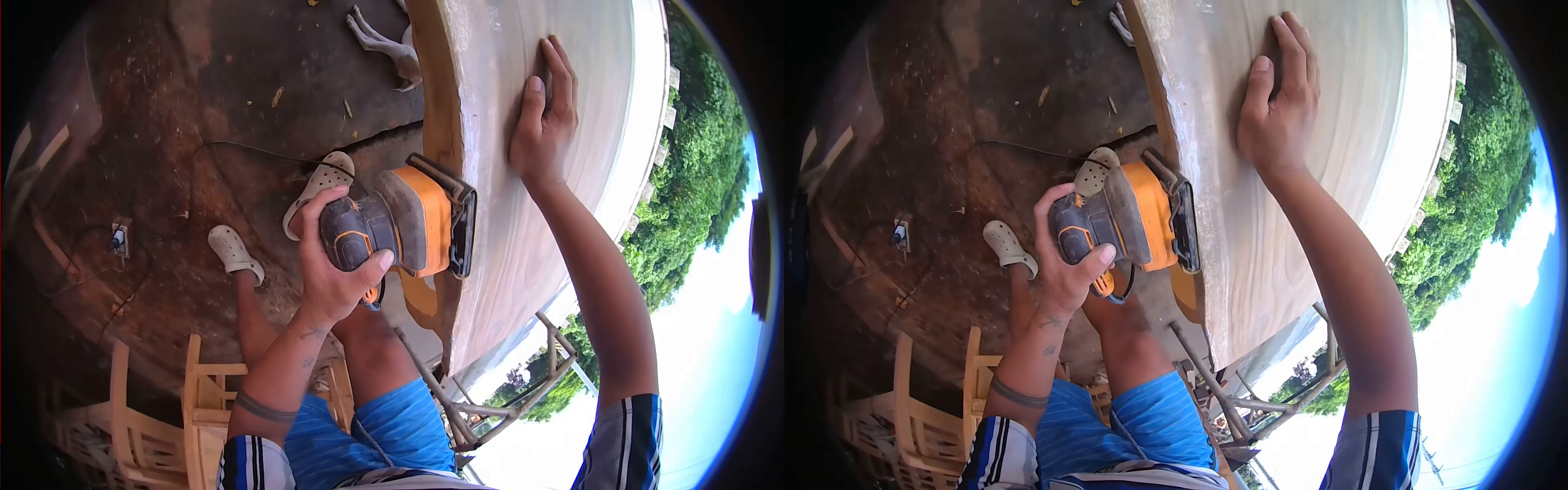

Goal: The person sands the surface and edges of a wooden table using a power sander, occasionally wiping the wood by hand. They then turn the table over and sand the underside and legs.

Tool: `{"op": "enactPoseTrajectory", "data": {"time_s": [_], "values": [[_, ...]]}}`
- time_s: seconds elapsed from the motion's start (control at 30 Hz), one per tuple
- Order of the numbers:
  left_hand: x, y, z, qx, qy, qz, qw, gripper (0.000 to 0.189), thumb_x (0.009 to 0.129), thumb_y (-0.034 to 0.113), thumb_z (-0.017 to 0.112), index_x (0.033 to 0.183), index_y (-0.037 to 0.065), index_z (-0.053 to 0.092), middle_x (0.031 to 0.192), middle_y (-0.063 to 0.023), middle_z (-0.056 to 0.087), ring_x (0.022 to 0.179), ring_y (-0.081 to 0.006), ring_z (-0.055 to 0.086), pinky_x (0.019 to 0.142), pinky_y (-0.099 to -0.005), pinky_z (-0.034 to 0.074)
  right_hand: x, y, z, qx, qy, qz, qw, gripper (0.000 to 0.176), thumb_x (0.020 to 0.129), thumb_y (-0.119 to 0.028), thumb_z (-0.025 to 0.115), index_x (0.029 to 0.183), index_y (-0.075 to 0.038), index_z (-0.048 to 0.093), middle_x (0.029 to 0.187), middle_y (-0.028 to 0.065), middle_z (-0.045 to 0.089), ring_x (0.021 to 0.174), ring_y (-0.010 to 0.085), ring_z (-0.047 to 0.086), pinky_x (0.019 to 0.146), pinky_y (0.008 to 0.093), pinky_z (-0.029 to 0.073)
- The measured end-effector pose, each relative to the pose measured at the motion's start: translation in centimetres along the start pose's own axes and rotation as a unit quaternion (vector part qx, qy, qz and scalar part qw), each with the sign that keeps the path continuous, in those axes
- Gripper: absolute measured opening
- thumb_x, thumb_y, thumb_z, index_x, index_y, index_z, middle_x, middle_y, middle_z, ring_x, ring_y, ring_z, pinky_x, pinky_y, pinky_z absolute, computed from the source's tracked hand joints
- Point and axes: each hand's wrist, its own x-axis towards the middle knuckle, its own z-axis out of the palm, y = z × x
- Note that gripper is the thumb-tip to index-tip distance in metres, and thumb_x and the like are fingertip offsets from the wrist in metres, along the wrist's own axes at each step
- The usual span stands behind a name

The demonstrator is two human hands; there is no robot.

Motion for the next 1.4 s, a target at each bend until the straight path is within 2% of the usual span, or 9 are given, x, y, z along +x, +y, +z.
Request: {"op": "enactPoseTrajectory", "data": {"time_s": [0.2,0.5,0.57,0.77,0.87,1.1,1.17,1.27,1.4], "values": [[-3.2,-4.7,-0.6,0.114,-0.010,0.050,0.992,0.082,0.075,0.019,0.082,0.142,0.008,0.036,0.113,-0.0097,0.054,0.098,-0.0158,0.060,0.092,-0.0318,0.050,0.2,-0.1,-0.2,-0.006,0.001,-0.002,1.000,0.044,0.099,-0.017,0.046,0.141,-0.005,0.053,0.149,0.0168,0.050,0.140,0.0375,0.044,0.115,0.0446,0.035],[0.8,-1.2,-0.3,-0.016,0.023,0.032,0.999,0.079,0.071,0.016,0.081,0.138,0.006,0.039,0.119,-0.0099,0.045,0.103,-0.0190,0.053,0.088,-0.0336,0.051,0.3,-2.0,-1.2,-0.021,-0.025,0.061,0.998,0.050,0.094,-0.011,0.049,0.143,-0.003,0.049,0.153,0.0185,0.044,0.146,0.0385,0.034,0.121,0.0499,0.024],[-0.9,-1.9,-0.3,-0.048,0.008,-0.056,0.997,0.080,0.069,0.015,0.080,0.138,0.009,0.039,0.120,-0.0102,0.045,0.104,-0.0197,0.054,0.086,-0.0328,0.053,0.4,-2.4,-1.6,-0.020,-0.043,0.084,0.995,0.052,0.094,-0.011,0.049,0.145,-0.004,0.046,0.156,0.0170,0.041,0.148,0.0371,0.031,0.122,0.0518,0.022],[1.3,-4.9,-0.8,-0.027,0.072,0.053,0.996,0.083,0.070,0.015,0.077,0.142,0.011,0.037,0.122,-0.0125,0.045,0.101,-0.0215,0.057,0.081,-0.0328,0.056,0.3,-2.5,-1.8,0.008,-0.044,0.098,0.994,0.051,0.095,-0.013,0.051,0.145,-0.005,0.047,0.156,0.0150,0.040,0.149,0.0347,0.031,0.123,0.0507,0.020],[2.4,2.0,0.7,-0.053,0.055,-0.003,0.997,0.083,0.071,0.015,0.076,0.144,0.017,0.036,0.123,-0.0113,0.043,0.109,-0.0243,0.053,0.090,-0.0377,0.055,0.3,-2.4,-1.6,0.016,-0.034,0.094,0.995,0.051,0.095,-0.013,0.052,0.145,-0.006,0.047,0.155,0.0152,0.041,0.149,0.0345,0.031,0.123,0.0506,0.020],[-0.9,-5.7,-1.4,-0.040,0.025,0.002,0.999,0.081,0.069,0.008,0.080,0.139,0.013,0.039,0.116,-0.0107,0.046,0.093,-0.0192,0.058,0.075,-0.0322,0.058,0.3,-2.5,-1.9,0.011,-0.041,0.094,0.995,0.051,0.094,-0.011,0.052,0.145,-0.005,0.047,0.157,0.0151,0.040,0.150,0.0347,0.030,0.123,0.0497,0.020],[-0.9,-4.2,-0.7,-0.022,0.033,-0.006,0.999,0.080,0.069,0.014,0.080,0.138,0.013,0.040,0.114,-0.0093,0.049,0.101,-0.0209,0.058,0.089,-0.0367,0.055,0.4,-2.6,-2.0,0.012,-0.044,0.097,0.994,0.051,0.094,-0.011,0.052,0.145,-0.005,0.047,0.157,0.0153,0.040,0.150,0.0351,0.029,0.123,0.0492,0.020],[1.7,-2.3,-0.3,-0.075,0.021,0.039,0.996,0.080,0.069,0.015,0.080,0.138,0.012,0.040,0.112,-0.0086,0.049,0.101,-0.0212,0.058,0.089,-0.0370,0.055,0.5,-2.8,-2.1,0.014,-0.043,0.101,0.994,0.052,0.093,-0.011,0.052,0.144,-0.005,0.047,0.156,0.0150,0.040,0.149,0.0350,0.030,0.123,0.0494,0.021],[2.2,2.1,0.2,-0.049,0.023,-0.009,0.999,0.079,0.069,0.014,0.080,0.138,0.011,0.040,0.114,-0.0095,0.049,0.100,-0.0205,0.058,0.087,-0.0357,0.055,0.8,-3.4,-2.2,0.008,-0.046,0.104,0.993,0.051,0.093,-0.011,0.051,0.143,-0.004,0.048,0.155,0.0166,0.042,0.149,0.0362,0.031,0.123,0.0483,0.022]]}}
